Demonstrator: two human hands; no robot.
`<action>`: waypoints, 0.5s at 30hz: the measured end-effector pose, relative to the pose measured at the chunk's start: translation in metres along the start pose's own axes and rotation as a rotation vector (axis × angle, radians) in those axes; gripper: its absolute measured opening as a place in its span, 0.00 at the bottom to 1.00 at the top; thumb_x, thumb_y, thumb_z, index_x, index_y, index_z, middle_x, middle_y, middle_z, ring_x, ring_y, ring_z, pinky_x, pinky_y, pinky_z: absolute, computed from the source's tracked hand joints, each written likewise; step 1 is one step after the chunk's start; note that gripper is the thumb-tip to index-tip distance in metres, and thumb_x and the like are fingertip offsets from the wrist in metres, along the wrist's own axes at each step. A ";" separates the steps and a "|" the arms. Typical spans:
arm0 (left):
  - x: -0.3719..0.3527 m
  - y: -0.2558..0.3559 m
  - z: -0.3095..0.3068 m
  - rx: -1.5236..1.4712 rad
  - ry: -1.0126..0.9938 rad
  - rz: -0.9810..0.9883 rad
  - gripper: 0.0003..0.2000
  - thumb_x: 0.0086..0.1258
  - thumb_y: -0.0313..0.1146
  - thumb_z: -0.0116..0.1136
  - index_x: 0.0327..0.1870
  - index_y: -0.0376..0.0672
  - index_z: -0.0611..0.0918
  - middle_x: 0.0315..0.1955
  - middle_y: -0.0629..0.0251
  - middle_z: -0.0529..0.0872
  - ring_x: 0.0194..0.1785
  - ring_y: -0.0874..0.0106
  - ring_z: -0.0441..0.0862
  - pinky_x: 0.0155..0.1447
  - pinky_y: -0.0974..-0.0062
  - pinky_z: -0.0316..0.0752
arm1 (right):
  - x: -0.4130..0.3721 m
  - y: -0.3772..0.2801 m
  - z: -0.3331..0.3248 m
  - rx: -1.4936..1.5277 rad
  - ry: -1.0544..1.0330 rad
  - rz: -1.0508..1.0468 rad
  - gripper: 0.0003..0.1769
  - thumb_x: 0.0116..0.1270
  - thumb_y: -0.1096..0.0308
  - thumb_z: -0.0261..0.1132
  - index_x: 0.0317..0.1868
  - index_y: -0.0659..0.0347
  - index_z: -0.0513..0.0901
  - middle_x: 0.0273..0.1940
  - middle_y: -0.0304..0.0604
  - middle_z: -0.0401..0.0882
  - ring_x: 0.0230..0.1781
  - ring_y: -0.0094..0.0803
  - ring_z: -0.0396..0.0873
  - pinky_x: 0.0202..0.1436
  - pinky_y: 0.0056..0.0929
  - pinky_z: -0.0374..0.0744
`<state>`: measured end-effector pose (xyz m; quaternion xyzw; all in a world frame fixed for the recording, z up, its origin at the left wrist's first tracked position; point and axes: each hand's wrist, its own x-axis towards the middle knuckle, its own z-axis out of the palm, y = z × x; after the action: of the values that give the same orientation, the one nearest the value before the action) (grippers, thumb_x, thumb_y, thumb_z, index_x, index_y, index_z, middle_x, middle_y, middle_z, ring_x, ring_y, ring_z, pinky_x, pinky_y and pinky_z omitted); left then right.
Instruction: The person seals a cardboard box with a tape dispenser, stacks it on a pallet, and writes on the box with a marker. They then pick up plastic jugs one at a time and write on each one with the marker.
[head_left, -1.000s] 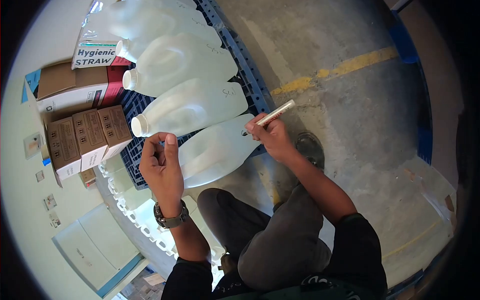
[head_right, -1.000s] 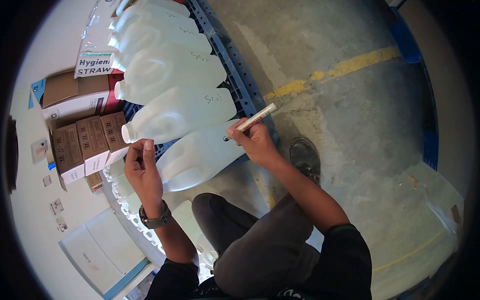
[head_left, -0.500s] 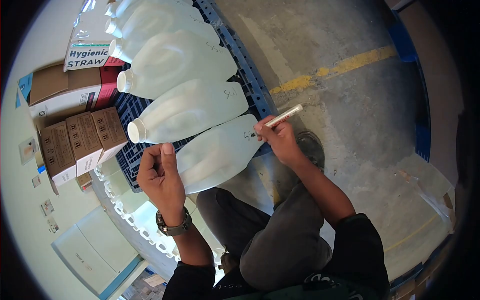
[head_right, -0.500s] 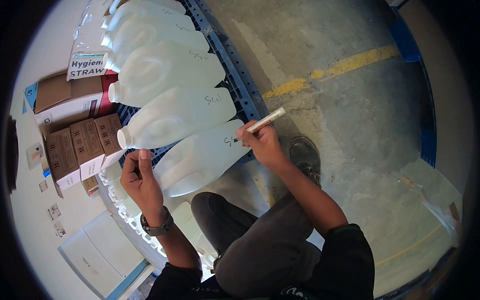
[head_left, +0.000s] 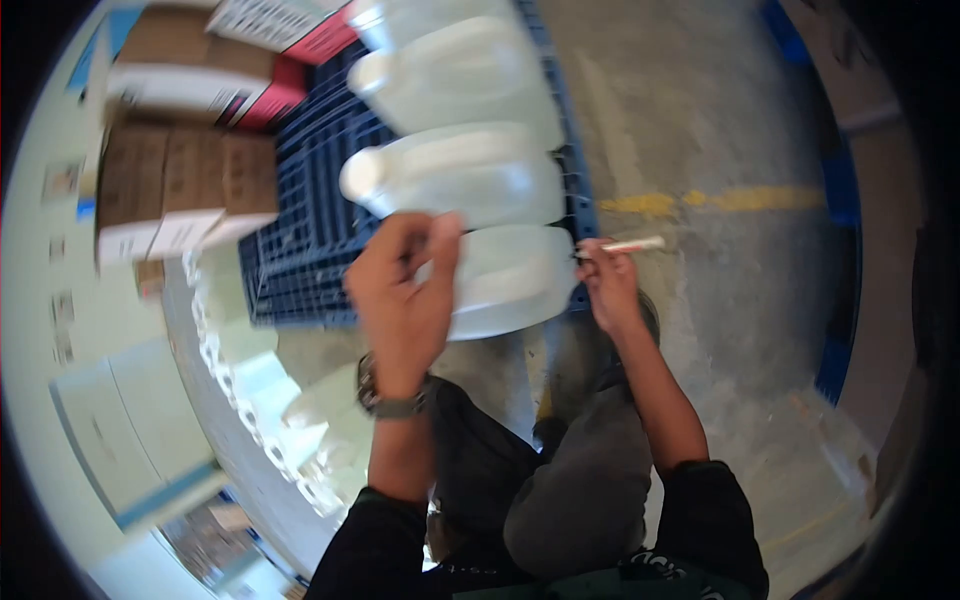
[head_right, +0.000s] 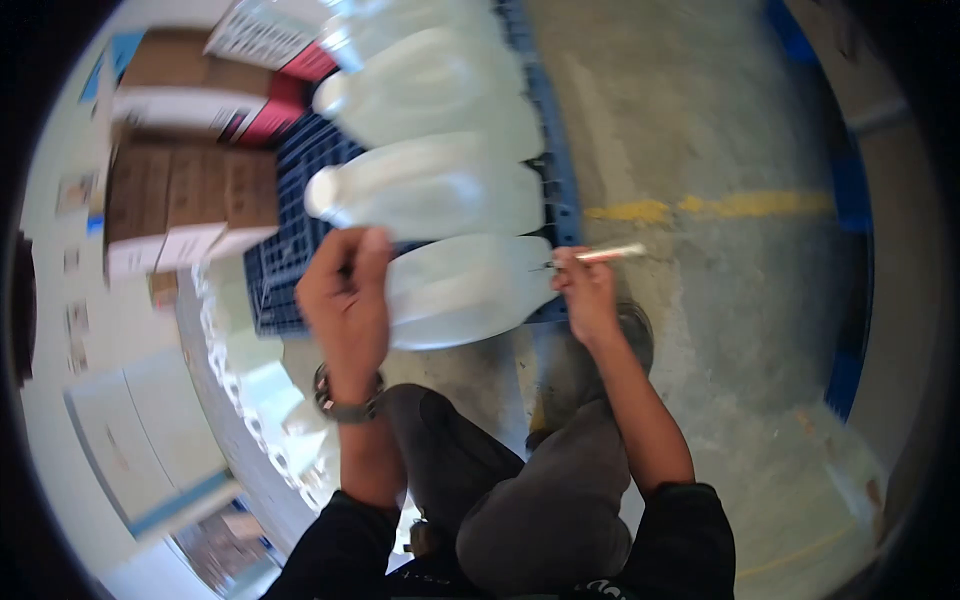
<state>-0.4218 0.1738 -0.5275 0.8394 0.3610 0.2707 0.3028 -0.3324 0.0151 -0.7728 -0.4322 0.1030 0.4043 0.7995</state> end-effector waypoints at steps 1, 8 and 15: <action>-0.001 0.004 -0.001 -0.048 0.042 0.027 0.08 0.65 0.33 0.69 0.31 0.39 0.83 0.22 0.67 0.82 0.24 0.79 0.73 0.28 0.78 0.67 | 0.000 -0.003 -0.002 -0.017 0.020 0.010 0.07 0.74 0.67 0.62 0.46 0.62 0.80 0.33 0.34 0.76 0.27 0.18 0.72 0.33 0.21 0.75; -0.113 -0.062 -0.098 -0.168 0.276 0.432 0.06 0.59 0.30 0.69 0.27 0.42 0.81 0.20 0.65 0.76 0.26 0.63 0.75 0.36 0.66 0.71 | -0.009 -0.088 -0.040 -0.250 0.131 -0.196 0.21 0.75 0.61 0.59 0.61 0.66 0.75 0.43 0.46 0.78 0.40 0.31 0.77 0.44 0.26 0.79; -0.358 -0.186 -0.288 0.562 -0.017 -0.528 0.18 0.55 0.47 0.72 0.35 0.40 0.84 0.32 0.55 0.82 0.42 0.57 0.79 0.51 0.60 0.72 | -0.087 -0.264 0.123 -0.360 -0.361 -0.765 0.16 0.75 0.62 0.57 0.54 0.66 0.76 0.41 0.43 0.76 0.41 0.30 0.78 0.44 0.31 0.81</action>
<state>-0.9097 0.0918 -0.5494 0.7700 0.6225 0.0668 0.1231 -0.2173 -0.0177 -0.4931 -0.4936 -0.2768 0.1603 0.8087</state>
